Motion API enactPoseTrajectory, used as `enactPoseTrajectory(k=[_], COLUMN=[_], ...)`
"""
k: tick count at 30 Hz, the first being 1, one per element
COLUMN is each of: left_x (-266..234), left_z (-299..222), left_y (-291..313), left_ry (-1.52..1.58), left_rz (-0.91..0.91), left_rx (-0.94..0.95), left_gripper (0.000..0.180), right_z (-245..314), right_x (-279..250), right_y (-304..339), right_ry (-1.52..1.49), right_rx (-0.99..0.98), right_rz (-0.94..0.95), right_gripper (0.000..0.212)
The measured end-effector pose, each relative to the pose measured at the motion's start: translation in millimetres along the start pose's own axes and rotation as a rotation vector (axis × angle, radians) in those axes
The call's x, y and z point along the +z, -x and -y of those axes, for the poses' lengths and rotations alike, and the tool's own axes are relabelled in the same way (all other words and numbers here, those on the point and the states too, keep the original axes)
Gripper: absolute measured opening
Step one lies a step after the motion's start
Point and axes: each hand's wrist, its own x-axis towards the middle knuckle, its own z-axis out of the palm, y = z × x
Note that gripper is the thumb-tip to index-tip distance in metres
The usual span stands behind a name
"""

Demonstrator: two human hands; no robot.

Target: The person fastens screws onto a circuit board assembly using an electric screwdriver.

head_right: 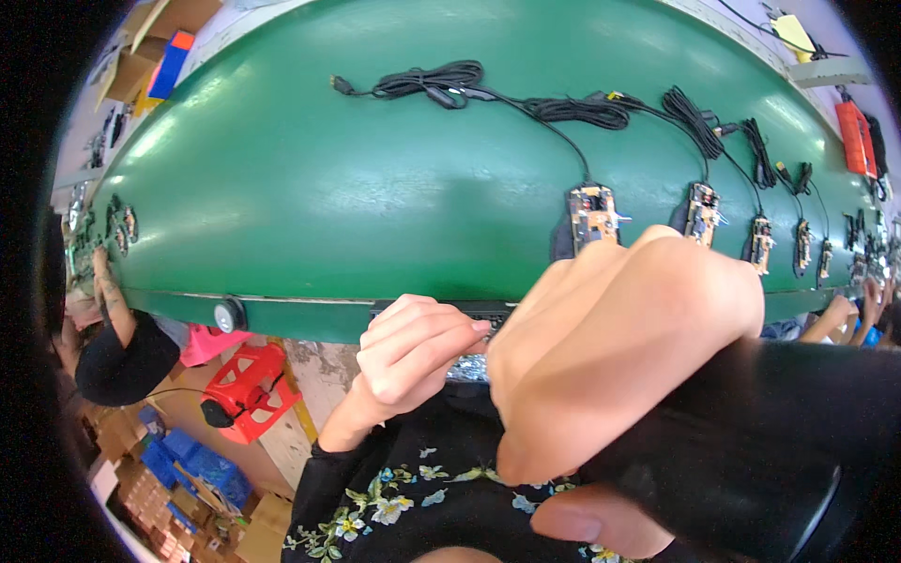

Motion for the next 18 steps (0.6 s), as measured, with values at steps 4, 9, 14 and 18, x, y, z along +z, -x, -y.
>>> enactPoseTrajectory(k=[4,9,14,18], left_x=[-21.4,-43.7,-69.6,-84.7], left_z=[8.9,33.0,43.1,48.1], left_y=[2.8,16.2,22.7,10.2], left_ry=[-0.063,-0.194,-0.273,-0.447], left_rz=[-0.095,-0.156,-0.300,-0.243], left_rx=[-0.056,-0.150,-0.232,-0.207], left_gripper=[0.032,0.025,0.015,0.008], right_z=[1.4,-11.0,-8.8,-0.4], right_x=[-2.2,-21.4,-9.9,-19.1], right_y=[4.1,11.3,9.8,10.7], right_ry=[-0.022,0.028,0.133,0.203], right_rx=[-0.084,-0.314,-0.242,-0.196], right_rz=[-0.014,-0.232,-0.438,-0.481], right_gripper=[0.041,0.047,0.054,0.079])
